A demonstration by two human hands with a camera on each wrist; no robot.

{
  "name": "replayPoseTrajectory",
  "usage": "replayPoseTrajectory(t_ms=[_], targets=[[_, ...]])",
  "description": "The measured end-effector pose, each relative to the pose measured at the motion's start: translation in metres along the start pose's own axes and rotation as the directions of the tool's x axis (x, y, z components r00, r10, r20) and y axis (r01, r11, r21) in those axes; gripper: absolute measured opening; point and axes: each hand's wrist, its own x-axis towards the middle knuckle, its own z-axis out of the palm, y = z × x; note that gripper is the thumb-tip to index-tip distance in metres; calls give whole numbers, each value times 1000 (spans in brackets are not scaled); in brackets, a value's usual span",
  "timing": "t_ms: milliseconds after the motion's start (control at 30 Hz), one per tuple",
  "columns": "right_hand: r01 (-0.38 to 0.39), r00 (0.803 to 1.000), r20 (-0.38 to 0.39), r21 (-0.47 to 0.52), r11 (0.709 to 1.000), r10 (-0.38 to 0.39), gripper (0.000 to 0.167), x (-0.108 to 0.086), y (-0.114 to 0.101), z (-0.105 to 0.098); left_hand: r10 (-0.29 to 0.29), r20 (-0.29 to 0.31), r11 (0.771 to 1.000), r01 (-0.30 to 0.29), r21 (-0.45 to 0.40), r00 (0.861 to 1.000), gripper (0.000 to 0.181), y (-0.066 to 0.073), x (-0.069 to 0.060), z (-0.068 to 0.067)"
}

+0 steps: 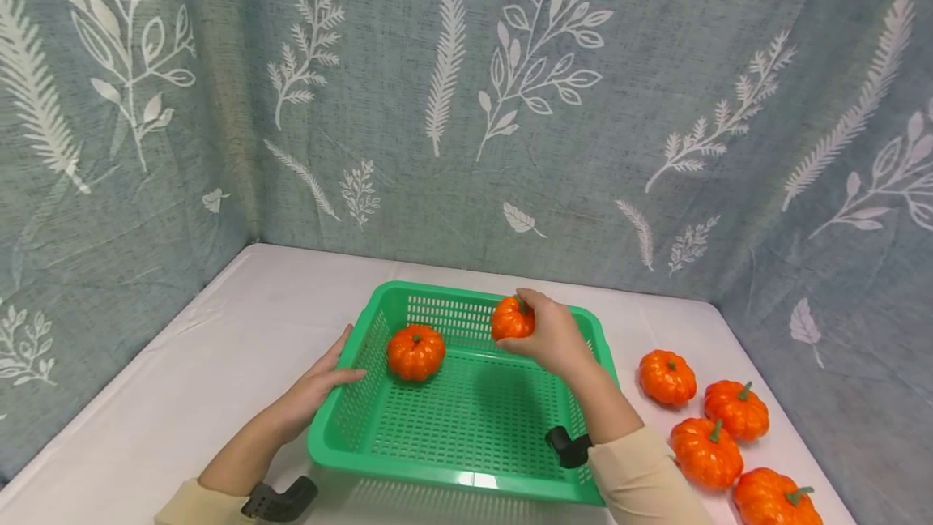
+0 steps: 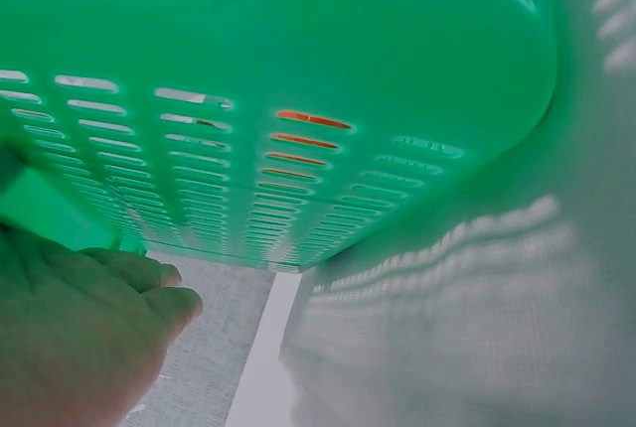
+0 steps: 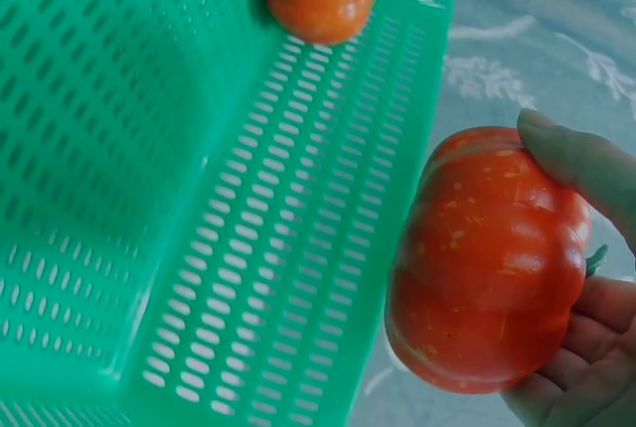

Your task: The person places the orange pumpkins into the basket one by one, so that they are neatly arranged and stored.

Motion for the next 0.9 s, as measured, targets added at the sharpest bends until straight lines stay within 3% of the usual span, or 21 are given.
replayPoseTrajectory(t_ms=[433, 900], targets=[[-11, 999, 44, 32, 999, 9, 75, 8, -7, 17, 6, -8, 1000, -5, 18, 1000, 82, 3, -1, 0], [7, 984, 175, 18, 1000, -11, 73, 21, -9, 39, 16, 4, 1000, -16, -1, 1000, 81, 0, -2, 0]])
